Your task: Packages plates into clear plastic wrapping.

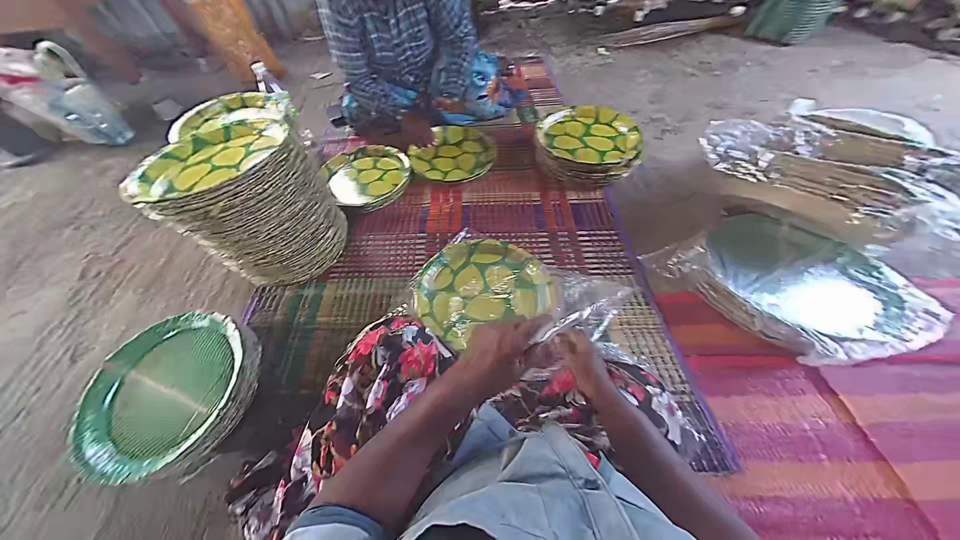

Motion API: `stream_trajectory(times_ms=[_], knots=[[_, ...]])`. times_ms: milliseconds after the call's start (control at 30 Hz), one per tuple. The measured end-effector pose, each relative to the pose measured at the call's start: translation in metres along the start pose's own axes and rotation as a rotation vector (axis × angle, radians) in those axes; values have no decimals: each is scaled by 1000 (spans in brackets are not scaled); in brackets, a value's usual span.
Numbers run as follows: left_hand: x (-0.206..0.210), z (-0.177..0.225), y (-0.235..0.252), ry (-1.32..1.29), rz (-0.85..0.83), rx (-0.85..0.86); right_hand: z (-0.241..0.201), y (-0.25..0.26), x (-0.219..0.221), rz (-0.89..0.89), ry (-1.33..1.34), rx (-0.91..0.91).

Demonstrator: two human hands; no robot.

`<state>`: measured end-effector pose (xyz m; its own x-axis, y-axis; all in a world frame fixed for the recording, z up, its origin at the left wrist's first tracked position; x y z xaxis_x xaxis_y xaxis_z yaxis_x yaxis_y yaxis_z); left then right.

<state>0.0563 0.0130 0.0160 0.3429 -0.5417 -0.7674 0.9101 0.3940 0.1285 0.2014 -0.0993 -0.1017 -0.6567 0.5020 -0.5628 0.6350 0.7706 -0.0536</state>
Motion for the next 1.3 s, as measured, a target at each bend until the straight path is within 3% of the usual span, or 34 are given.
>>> stream_trajectory(times_ms=[133,267,400,533,700,967,1033,1133,1300], knots=[[-94,-97,-33,75,380,-460,-5,-19,-11,326,129,-271],[-150,-224,-156,199,685,-956,0,-22,-19,476,264,-327],[-161,-321,-274,354,574,-1359,0,-24,-19,500,239,-286],[-158,-375,-333,402,235,-1642,-2,-24,-17,522,163,-224],[-159,-405,-338,449,183,-1697,-2,-21,-12,539,147,-128],[-149,-388,-317,484,57,-1843,18,-19,-10,473,223,-98],[-153,-382,-308,486,69,-1769,20,-23,-12,467,234,-99],[-173,-383,-284,506,233,-1533,20,-23,-10,438,164,-123],[-141,-391,-229,738,-12,-1124,12,-22,-9,401,-14,-166]])
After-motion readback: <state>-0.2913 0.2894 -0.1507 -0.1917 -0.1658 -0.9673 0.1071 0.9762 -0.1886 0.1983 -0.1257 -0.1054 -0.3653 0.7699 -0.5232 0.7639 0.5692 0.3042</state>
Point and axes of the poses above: each hand's wrist, its own y-axis towards the middle knuckle, its own x-axis out of the palm, z = x × y, the point moved 6 cm from there along y, towards the middle knuckle, and after that the axes turned 13 degrees about -x, right-handed, at the moved point
